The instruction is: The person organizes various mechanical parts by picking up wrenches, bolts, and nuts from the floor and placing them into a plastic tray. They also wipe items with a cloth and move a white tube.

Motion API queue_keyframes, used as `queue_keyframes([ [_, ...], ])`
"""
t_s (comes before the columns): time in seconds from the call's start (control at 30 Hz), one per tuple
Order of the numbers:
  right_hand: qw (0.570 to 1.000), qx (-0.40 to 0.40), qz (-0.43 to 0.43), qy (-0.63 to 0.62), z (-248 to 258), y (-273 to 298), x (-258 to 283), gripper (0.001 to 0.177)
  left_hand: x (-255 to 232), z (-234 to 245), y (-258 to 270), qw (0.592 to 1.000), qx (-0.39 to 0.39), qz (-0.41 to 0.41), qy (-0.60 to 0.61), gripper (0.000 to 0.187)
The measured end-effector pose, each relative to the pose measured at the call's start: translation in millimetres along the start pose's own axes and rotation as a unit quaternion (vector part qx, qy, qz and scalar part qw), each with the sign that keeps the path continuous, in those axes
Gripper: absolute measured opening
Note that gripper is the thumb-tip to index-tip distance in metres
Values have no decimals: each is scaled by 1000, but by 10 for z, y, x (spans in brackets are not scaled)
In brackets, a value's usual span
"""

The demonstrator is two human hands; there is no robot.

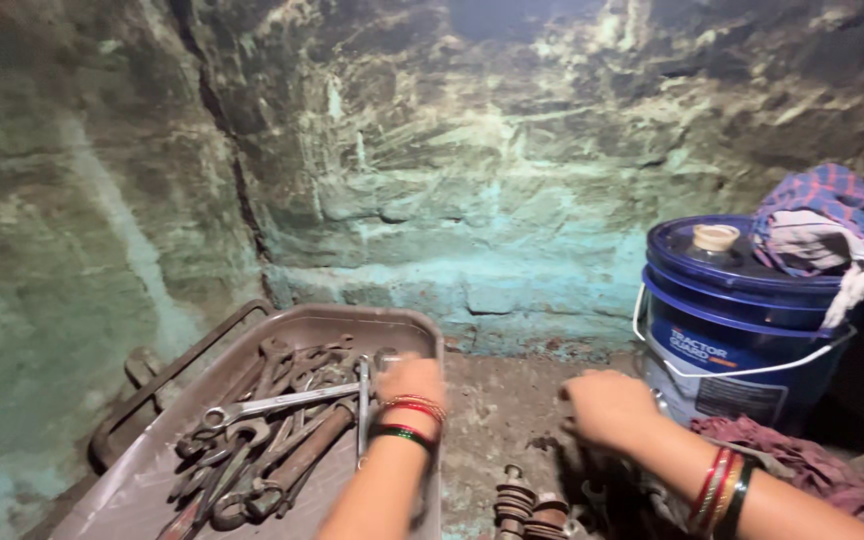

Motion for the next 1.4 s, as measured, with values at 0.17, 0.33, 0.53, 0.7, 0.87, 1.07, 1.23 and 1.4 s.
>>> queue_keyframes([
  [0.17, 992, -14, 86, -96, 162, 185, 784, 33, 1131, 410, 141, 982, 37, 106, -154, 33],
  [0.33, 975, 15, 129, -183, 219, 204, 1194, 33, 1727, 532, 294, 951, 227, 90, -190, 37],
  [0.53, 967, 51, 131, -213, 231, 158, 1337, 34, 2265, 125, 98, 983, 91, 16, -159, 35],
  [0.7, 966, 25, 129, -221, 322, 23, 1368, 32, 2329, 592, -116, 968, -13, -65, -241, 29],
  [0.87, 965, -16, 138, -222, 329, -47, 1435, 31, 2050, 1366, -99, 857, -220, -265, -384, 10],
  [1.07, 932, -136, 177, -284, 312, -146, 1530, 53, 1450, 2013, -25, 782, -344, -367, -368, 2],
  [1.23, 833, -449, 213, -244, 609, -68, 1453, 79, 911, 2245, 45, 774, -361, -445, -270, 7],
  [1.4, 909, -169, 138, -354, 728, -115, 1123, 53, 394, 2211, 142, 738, -428, -486, -188, 12],
])
Point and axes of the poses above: each hand's wrist, its own y-axis away from the middle knuckle, its own z-axis out of the back of the hand, x = y × z, the point moved 2 cm from there along -y, towards the middle knuckle, and after that the axes turned 7 degrees about -z, right-handed, at the moved point
